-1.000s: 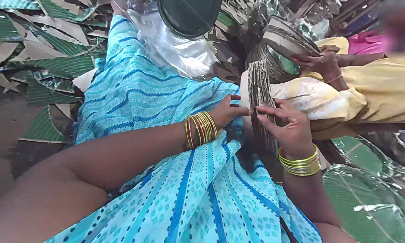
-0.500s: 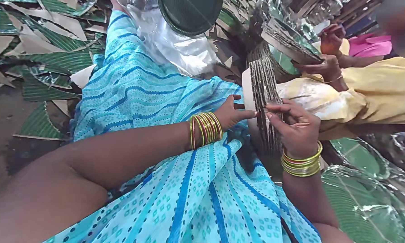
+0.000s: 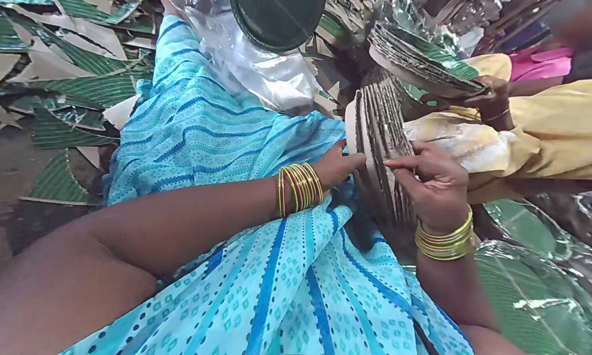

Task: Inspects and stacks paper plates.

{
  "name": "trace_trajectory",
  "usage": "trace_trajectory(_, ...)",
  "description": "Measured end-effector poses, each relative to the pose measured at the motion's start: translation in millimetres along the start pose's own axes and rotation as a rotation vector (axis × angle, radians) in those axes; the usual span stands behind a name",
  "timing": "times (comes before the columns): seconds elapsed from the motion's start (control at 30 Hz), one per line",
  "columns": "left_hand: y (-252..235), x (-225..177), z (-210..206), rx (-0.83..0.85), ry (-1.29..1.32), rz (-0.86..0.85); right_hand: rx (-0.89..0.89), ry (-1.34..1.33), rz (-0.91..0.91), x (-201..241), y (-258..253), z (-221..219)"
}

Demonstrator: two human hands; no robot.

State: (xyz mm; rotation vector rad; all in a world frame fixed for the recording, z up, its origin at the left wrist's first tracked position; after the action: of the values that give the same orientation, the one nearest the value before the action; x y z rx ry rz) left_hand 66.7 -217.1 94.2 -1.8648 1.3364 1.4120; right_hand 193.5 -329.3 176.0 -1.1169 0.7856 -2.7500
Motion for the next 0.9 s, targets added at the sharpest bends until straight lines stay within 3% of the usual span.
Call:
trace_trajectory(0.57,6,-11,-1,-0.023,0.070,0.045,-0.024,0.224,-0.046,8,1,-9)
trace_trajectory(0.9,7,-10,1,-0.003,0.085,0.036,0.015,0.059,-0.064,4,1,-3)
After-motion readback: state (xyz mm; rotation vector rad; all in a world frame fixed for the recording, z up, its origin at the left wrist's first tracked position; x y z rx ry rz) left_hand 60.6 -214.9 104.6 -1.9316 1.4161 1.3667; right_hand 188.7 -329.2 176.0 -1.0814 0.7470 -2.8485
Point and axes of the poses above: each hand's wrist, its own y-axis away from the middle knuckle, its own z-axis out of the back of the hand, x = y × z, the point moved 2 cm from there along -y, towards the middle knuckle, and after that the axes turned 11 degrees about -y, right-handed, at the moved point
